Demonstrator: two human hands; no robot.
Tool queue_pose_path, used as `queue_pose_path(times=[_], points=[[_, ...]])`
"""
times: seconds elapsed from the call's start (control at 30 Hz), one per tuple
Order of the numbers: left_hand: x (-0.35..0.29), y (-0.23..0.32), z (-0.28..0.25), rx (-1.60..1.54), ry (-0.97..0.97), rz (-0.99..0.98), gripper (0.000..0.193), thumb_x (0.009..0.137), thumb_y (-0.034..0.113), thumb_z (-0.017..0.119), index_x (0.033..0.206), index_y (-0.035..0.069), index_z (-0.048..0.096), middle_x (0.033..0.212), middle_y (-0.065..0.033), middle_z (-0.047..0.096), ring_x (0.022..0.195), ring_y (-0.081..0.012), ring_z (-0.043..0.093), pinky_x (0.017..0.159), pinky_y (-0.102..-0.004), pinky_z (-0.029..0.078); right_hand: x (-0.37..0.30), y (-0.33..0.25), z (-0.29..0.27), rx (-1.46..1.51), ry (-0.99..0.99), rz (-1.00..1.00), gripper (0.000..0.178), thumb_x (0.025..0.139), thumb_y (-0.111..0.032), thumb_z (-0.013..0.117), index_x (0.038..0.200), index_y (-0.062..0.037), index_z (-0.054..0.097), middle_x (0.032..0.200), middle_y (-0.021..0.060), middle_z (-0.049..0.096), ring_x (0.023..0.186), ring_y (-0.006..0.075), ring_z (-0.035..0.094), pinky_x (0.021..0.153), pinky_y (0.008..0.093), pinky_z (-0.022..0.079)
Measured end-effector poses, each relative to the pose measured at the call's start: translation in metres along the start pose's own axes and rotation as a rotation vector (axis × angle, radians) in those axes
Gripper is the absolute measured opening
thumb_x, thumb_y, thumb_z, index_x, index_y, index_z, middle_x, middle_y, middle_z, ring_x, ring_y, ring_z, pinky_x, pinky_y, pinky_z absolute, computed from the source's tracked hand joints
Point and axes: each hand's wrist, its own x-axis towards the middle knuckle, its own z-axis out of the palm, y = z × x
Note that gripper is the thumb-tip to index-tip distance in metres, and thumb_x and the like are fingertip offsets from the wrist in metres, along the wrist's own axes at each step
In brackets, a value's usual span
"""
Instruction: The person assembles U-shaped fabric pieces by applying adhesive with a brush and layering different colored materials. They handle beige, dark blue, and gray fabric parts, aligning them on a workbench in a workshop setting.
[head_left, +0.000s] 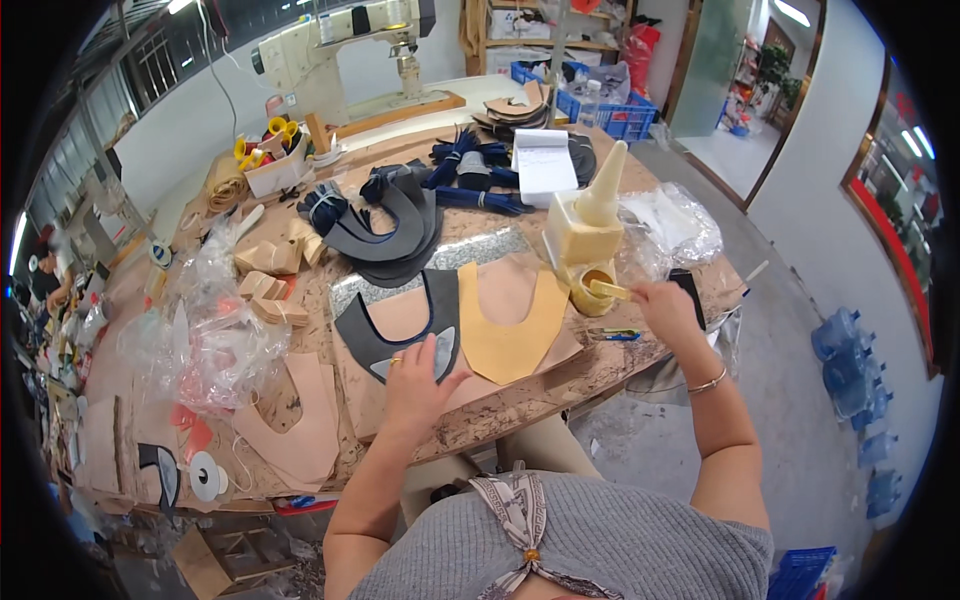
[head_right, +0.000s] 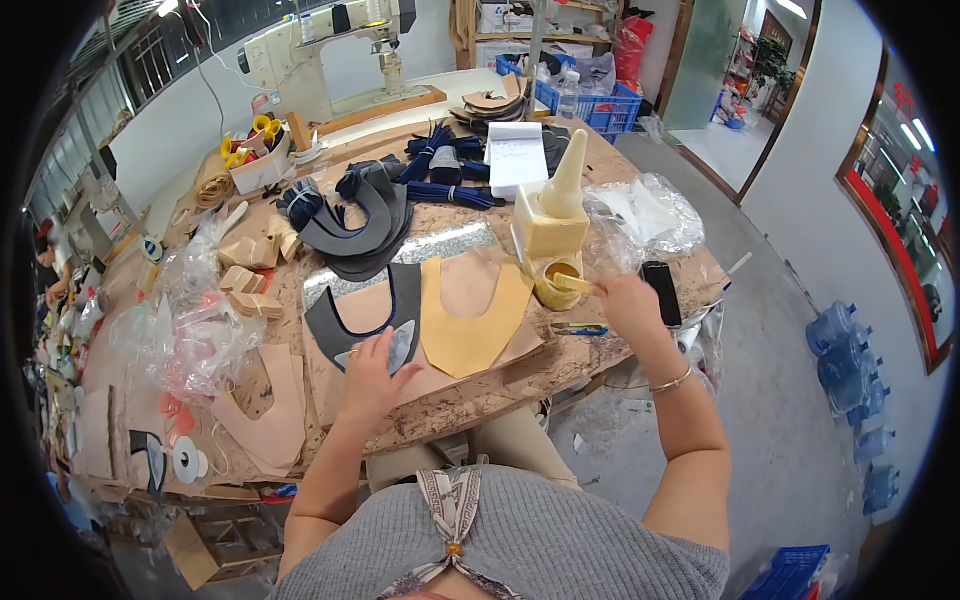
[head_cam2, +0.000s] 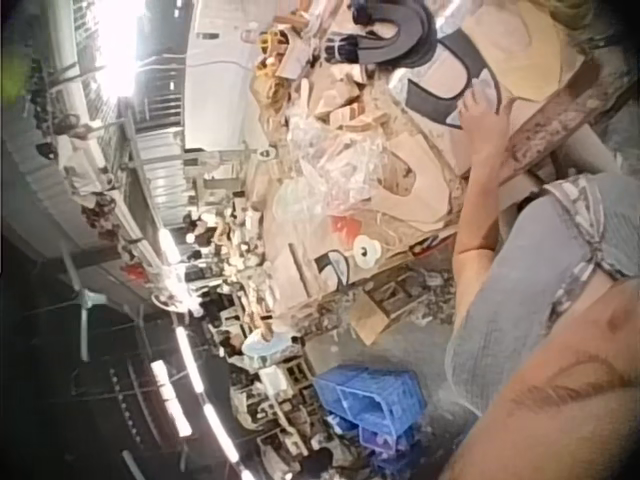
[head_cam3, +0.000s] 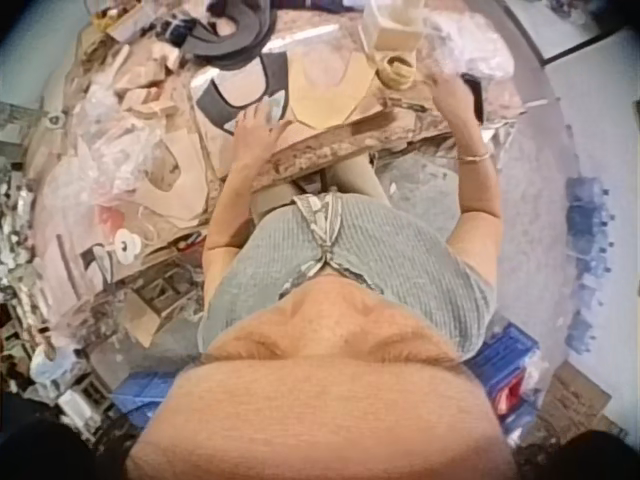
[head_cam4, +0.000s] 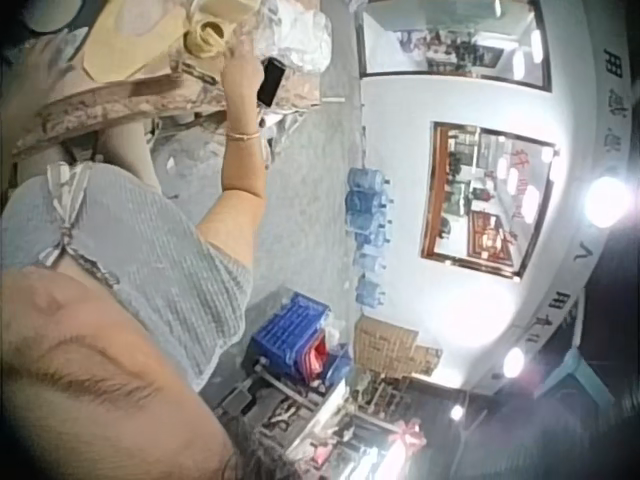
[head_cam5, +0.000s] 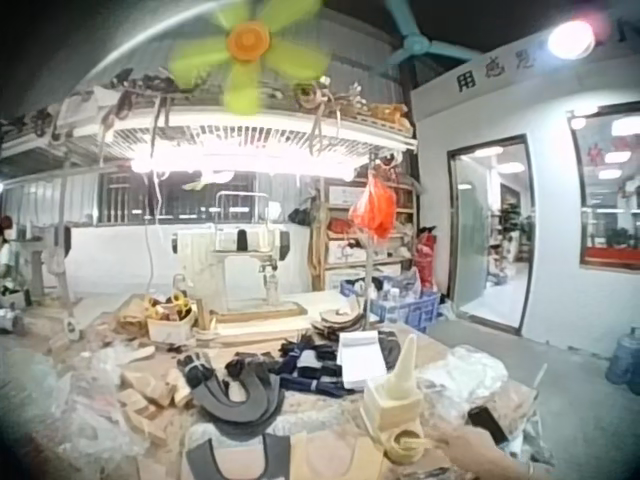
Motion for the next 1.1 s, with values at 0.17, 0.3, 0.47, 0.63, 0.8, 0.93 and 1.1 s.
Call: queue_pose_path(times=[0.17, 0.3, 0.47, 0.63, 0.8, 0.93, 1.1], points=[[0.003, -0.061, -0.02, 0.03, 0.137, -0.007, 0.053, 0.092, 0.042, 0.055, 0.123, -0.001, 0.057, 0.123, -0.0175, 0.059, 0.12, -0.0367, 0.049, 0.102, -0.0469, 0.036, -0.04, 0.01, 0.007, 0.251, 0.079, 0.121, 0.022, 0.082, -0.026, 0.067, 0.1, -0.0119, 0.069, 0.079, 0.0134, 0.068, 0.076, 0.0332, 0.065, 0.066, 0.0412, 0.051], [0.001, -0.09, -0.024, 0.066, -0.017, -0.115, 0.044, 0.096, 0.037, 0.047, 0.123, 0.004, 0.059, 0.13, -0.0136, 0.056, 0.124, -0.0328, 0.047, 0.108, -0.0498, 0.027, -0.032, 0.005, 0.006, 0.277, 0.257, 0.138, 0.02, 0.084, -0.026, 0.066, 0.096, -0.0114, 0.069, 0.075, 0.0137, 0.067, 0.072, 0.0342, 0.065, 0.064, 0.043, 0.05], [-0.014, -0.079, -0.018, 0.161, 0.027, -0.142, 0.042, 0.097, 0.035, 0.047, 0.123, 0.005, 0.06, 0.13, -0.0127, 0.056, 0.125, -0.0306, 0.046, 0.108, -0.0508, 0.026, -0.043, 0.001, 0.024, 0.163, 0.205, 0.069, 0.017, 0.083, -0.026, 0.065, 0.092, -0.0124, 0.069, 0.074, 0.0143, 0.067, 0.072, 0.0339, 0.065, 0.064, 0.0441, 0.051], [-0.021, -0.07, -0.013, 0.181, 0.076, -0.154, 0.041, 0.096, 0.034, 0.047, 0.122, 0.004, 0.06, 0.13, -0.0122, 0.056, 0.125, -0.0297, 0.046, 0.107, -0.0523, 0.024, -0.039, 0.003, 0.007, 0.302, 0.137, 0.222, 0.023, 0.085, -0.03, 0.062, 0.087, -0.0083, 0.069, 0.073, 0.0169, 0.066, 0.071, 0.0361, 0.065, 0.064, 0.0432, 0.051], [-0.027, -0.071, -0.013, 0.145, 0.118, -0.159, 0.039, 0.096, 0.032, 0.047, 0.121, 0.004, 0.06, 0.129, -0.0123, 0.057, 0.123, -0.029, 0.047, 0.105, -0.0515, 0.025, -0.038, 0.014, 0.03, 0.312, -0.007, 0.221, 0.033, 0.089, -0.033, 0.057, 0.082, -0.0029, 0.068, 0.072, 0.022, 0.062, 0.071, 0.0417, 0.061, 0.065, 0.0463, 0.049], [-0.027, -0.071, -0.014, 0.13, 0.136, -0.151, 0.039, 0.096, 0.031, 0.047, 0.121, 0.004, 0.06, 0.128, -0.0119, 0.057, 0.123, -0.0287, 0.047, 0.105, -0.0505, 0.026, -0.025, 0.014, 0.005, 0.528, -0.135, 0.31, 0.04, 0.091, -0.033, 0.053, 0.075, 0.0012, 0.066, 0.061, 0.0139, 0.064, 0.055, 0.0229, 0.061, 0.056, 0.037, 0.047], [-0.027, -0.071, -0.012, 0.14, 0.141, -0.149, 0.038, 0.096, 0.031, 0.048, 0.12, 0.005, 0.061, 0.129, -0.0118, 0.057, 0.123, -0.0285, 0.047, 0.105, -0.0486, 0.026, -0.019, 0.033, 0.05, 1.036, -0.298, 0.555, 0.033, 0.091, -0.034, 0.055, 0.085, -0.0039, 0.066, 0.051, 0.0007, 0.05, 0.037, 0.0092, 0.04, 0.035, 0.0258, 0.029]])
